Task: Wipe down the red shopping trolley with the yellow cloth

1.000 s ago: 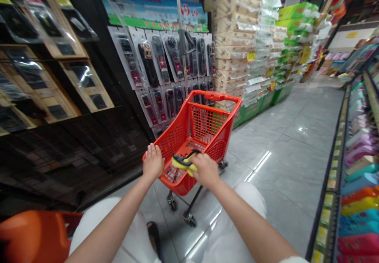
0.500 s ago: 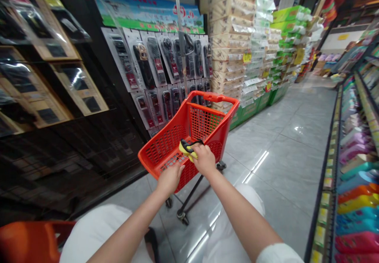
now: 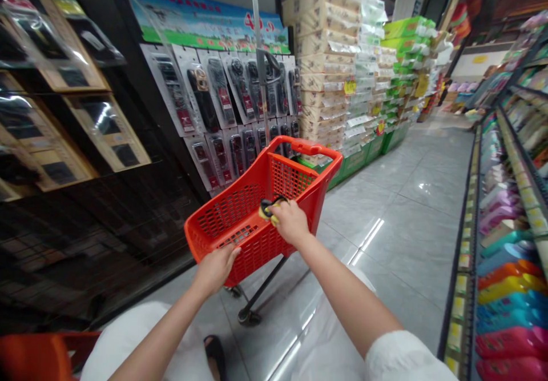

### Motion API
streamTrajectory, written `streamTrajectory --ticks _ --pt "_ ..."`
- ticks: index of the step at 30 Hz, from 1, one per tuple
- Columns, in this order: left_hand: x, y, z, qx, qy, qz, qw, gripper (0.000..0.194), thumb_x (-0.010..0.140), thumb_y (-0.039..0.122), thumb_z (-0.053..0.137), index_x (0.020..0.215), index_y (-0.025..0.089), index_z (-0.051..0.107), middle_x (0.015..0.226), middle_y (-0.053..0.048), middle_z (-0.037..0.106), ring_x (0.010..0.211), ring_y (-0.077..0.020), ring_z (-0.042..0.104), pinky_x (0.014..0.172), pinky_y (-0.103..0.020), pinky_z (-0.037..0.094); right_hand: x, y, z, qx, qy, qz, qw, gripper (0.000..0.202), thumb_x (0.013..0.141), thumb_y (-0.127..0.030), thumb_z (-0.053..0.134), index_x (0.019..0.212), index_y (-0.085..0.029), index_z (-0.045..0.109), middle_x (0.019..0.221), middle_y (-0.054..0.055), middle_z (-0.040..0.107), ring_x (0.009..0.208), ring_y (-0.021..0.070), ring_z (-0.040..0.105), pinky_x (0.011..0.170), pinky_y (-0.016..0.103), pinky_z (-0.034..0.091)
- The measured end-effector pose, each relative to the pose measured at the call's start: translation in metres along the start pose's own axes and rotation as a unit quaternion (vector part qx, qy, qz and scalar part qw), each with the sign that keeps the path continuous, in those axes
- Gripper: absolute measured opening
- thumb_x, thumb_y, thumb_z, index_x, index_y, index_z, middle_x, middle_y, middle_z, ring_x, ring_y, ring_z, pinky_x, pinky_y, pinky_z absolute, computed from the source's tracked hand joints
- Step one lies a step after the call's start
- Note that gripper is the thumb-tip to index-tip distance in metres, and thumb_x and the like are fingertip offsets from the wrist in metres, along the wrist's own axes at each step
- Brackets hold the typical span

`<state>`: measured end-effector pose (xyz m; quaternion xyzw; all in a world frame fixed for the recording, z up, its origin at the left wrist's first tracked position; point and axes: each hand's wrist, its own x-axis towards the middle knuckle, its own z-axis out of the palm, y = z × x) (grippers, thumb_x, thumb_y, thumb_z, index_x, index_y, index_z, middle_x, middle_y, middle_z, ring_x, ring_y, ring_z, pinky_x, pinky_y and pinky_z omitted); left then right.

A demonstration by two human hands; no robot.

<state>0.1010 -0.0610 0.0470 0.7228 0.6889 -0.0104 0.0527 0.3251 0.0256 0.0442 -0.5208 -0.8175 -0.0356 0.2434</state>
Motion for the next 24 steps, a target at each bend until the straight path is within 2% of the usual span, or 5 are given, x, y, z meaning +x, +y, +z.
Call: streamTrajectory --ticks 4,10,13,19,24 --pt "-0.008 -0.033 -0.006 0.008 -0.004 0.009 1.000 0.043 0.099 0.038 0.023 0.096 0.019 0.061 0.094 -0.010 0.073 0.093 -0.0239 0.068 0.078 -0.031 0.047 -0.012 0.001 -0.009 -0.005 -0.026 -0.040 0.999 0.041 0.089 -0.025 0.055 0.128 -0.038 0.056 0.120 0.003 0.060 0.103 0.0226 0.048 0.079 0.030 0.046" --pt "-0.016 -0.080 -0.008 -0.040 -0.006 0.043 0.998 0.044 0.098 0.041 0.024 0.089 0.021 0.062 0.090 -0.006 0.072 0.091 -0.0203 0.067 0.079 -0.028 0.045 -0.002 0.043 -0.050 -0.060 0.076 0.138 0.986 0.041 0.087 -0.016 0.050 0.126 -0.027 0.059 0.120 0.011 0.059 0.097 0.0264 0.049 0.074 0.034 0.044" --pt "-0.017 -0.093 -0.009 -0.059 -0.005 0.046 0.997 0.047 0.097 0.045 0.024 0.089 0.022 0.064 0.088 -0.004 0.073 0.090 -0.0202 0.067 0.076 -0.027 0.045 -0.004 0.008 -0.041 -0.057 0.071 0.142 0.986 0.036 0.087 -0.019 0.052 0.122 -0.027 0.060 0.121 0.010 0.058 0.101 0.0262 0.048 0.075 0.034 0.046" --pt "-0.016 -0.107 -0.010 -0.104 0.015 0.032 0.994 0.052 0.094 0.054 0.025 0.082 0.025 0.067 0.085 0.000 0.073 0.087 -0.0185 0.067 0.073 -0.025 0.045 -0.008 -0.064 -0.023 -0.031 -0.060 0.013 0.998 0.029 0.093 -0.034 0.048 0.119 -0.033 0.059 0.111 0.006 0.061 0.100 0.0231 0.051 0.072 0.030 0.048" --pt "-0.019 -0.121 -0.011 -0.143 0.031 0.044 0.988 0.054 0.089 0.060 0.031 0.072 0.023 0.066 0.076 -0.001 0.072 0.078 -0.0205 0.067 0.069 -0.026 0.046 -0.009 -0.008 -0.065 -0.101 -0.030 0.070 0.992 0.031 0.091 -0.029 0.050 0.120 -0.031 0.060 0.119 0.006 0.059 0.103 0.0233 0.051 0.074 0.029 0.046"
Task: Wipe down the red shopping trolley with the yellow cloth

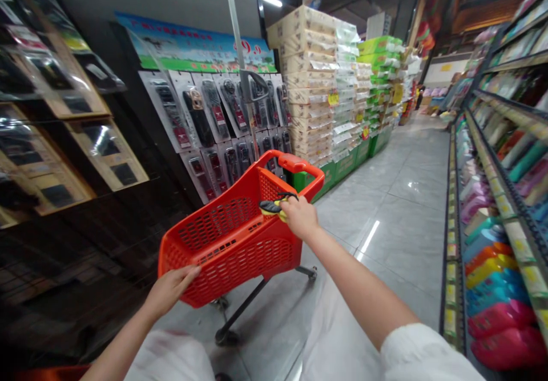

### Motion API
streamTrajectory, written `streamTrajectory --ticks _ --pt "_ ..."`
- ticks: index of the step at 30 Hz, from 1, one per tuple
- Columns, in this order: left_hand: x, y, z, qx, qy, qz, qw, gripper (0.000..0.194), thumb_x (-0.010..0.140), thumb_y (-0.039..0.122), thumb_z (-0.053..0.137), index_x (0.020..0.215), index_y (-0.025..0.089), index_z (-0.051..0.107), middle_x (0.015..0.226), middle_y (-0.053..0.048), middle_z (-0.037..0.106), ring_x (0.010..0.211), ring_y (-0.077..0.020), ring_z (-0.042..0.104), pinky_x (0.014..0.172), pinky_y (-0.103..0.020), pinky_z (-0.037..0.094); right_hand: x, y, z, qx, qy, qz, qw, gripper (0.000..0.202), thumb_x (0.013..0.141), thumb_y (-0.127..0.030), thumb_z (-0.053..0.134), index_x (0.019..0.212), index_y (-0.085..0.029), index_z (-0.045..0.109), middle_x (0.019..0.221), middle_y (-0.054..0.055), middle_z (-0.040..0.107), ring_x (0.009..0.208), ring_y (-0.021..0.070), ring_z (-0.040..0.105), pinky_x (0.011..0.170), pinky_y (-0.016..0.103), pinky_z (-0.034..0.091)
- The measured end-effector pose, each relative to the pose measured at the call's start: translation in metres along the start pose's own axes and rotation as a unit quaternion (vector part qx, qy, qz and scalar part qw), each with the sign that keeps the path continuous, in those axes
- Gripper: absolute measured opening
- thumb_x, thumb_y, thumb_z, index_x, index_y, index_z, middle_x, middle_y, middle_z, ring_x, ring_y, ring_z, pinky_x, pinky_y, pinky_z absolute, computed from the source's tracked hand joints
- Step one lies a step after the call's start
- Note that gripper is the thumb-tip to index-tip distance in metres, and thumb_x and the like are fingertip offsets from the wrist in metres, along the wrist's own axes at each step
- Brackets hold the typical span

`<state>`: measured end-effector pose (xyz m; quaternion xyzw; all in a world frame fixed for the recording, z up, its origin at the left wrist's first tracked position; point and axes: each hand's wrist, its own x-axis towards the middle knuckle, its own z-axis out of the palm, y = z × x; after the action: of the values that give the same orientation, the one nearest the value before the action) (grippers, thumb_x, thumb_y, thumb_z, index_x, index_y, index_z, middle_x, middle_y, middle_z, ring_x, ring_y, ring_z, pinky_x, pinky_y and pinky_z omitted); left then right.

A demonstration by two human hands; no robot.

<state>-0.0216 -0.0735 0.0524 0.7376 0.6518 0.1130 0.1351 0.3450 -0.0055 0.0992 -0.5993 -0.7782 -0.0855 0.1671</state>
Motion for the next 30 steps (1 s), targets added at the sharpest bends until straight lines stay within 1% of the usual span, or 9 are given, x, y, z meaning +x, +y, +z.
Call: streamTrajectory --ticks 5,7,10,13,16,18,21,26,30 --pt "0.003 0.001 -0.010 -0.052 -0.040 0.022 0.998 0.058 0.089 0.062 0.031 0.069 0.021 0.067 0.071 -0.003 0.071 0.072 -0.0229 0.066 0.067 -0.028 0.047 0.009 0.091 -0.024 0.024 0.125 0.178 0.976 0.037 0.088 -0.024 0.050 0.123 -0.026 0.060 0.118 0.008 0.060 0.099 0.0244 0.055 0.079 0.032 0.046" --pt "0.014 0.019 -0.014 -0.040 -0.044 0.024 0.998 0.061 0.090 0.060 0.028 0.070 0.020 0.068 0.072 -0.005 0.071 0.075 -0.0248 0.067 0.069 -0.029 0.047 0.019 0.114 -0.031 0.064 0.200 0.228 0.951 0.037 0.088 -0.024 0.049 0.123 -0.024 0.060 0.124 0.009 0.057 0.102 0.0242 0.056 0.084 0.034 0.045" --pt "0.044 0.068 -0.014 -0.008 -0.022 0.067 0.997 0.056 0.093 0.056 0.027 0.086 0.020 0.070 0.092 -0.009 0.074 0.091 -0.0269 0.068 0.079 -0.031 0.046 0.040 0.126 -0.035 0.092 0.293 0.235 0.922 0.041 0.087 -0.020 0.047 0.127 -0.022 0.057 0.135 0.009 0.050 0.113 0.0242 0.053 0.095 0.036 0.042" --pt "0.082 0.122 -0.003 -0.034 -0.024 0.157 0.987 0.050 0.094 0.054 0.031 0.117 0.023 0.064 0.123 -0.008 0.067 0.113 -0.0255 0.061 0.095 -0.033 0.041 0.059 0.114 -0.032 0.083 0.226 0.178 0.954 0.039 0.085 -0.021 0.051 0.122 -0.021 0.061 0.132 0.009 0.053 0.116 0.0244 0.052 0.098 0.035 0.041" --pt "0.110 0.151 0.014 -0.058 -0.062 0.204 0.975 0.049 0.094 0.054 0.033 0.107 0.019 0.065 0.109 -0.010 0.070 0.103 -0.0238 0.062 0.088 -0.032 0.044 0.071 0.099 -0.028 0.054 0.094 0.150 0.983 0.031 0.083 -0.031 0.056 0.111 -0.021 0.066 0.115 0.010 0.063 0.105 0.0255 0.058 0.088 0.034 0.046" --pt "0.119 0.151 0.024 -0.050 -0.058 0.201 0.977 0.048 0.094 0.055 0.033 0.092 0.018 0.064 0.088 -0.007 0.069 0.083 -0.0212 0.063 0.078 -0.030 0.045 0.076 0.092 -0.028 0.020 0.057 0.154 0.986 0.028 0.082 -0.032 0.057 0.105 -0.021 0.068 0.110 0.010 0.065 0.102 0.0262 0.059 0.084 0.033 0.047" --pt "0.118 0.140 0.028 -0.052 -0.056 0.223 0.972 0.047 0.095 0.054 0.029 0.086 0.019 0.060 0.081 -0.004 0.065 0.074 -0.0175 0.059 0.072 -0.028 0.043 0.087 0.089 -0.032 -0.017 0.025 0.141 0.989 0.027 0.080 -0.023 0.057 0.105 -0.020 0.066 0.111 0.010 0.067 0.101 0.0250 0.062 0.083 0.031 0.047" --pt "0.106 0.133 0.020 -0.033 -0.110 0.257 0.960 0.044 0.096 0.052 0.027 0.080 0.020 0.052 0.076 -0.002 0.058 0.069 -0.0155 0.053 0.066 -0.026 0.038 0.117 0.092 -0.034 -0.016 -0.016 0.096 0.995 0.061 0.071 -0.038 0.072 0.127 -0.023 0.054 0.112 0.012 0.068 0.099 0.0266 0.065 0.082 0.033 0.049" --pt "0.098 0.141 0.022 -0.030 -0.139 0.261 0.955 0.041 0.097 0.048 0.025 0.078 0.020 0.048 0.074 -0.001 0.054 0.068 -0.0155 0.052 0.066 -0.026 0.036 0.141 0.111 -0.027 0.099 -0.032 0.119 0.987 0.058 0.055 -0.047 0.083 0.106 -0.023 0.069 0.098 0.009 0.072 0.094 0.0284 0.066 0.081 0.034 0.050"
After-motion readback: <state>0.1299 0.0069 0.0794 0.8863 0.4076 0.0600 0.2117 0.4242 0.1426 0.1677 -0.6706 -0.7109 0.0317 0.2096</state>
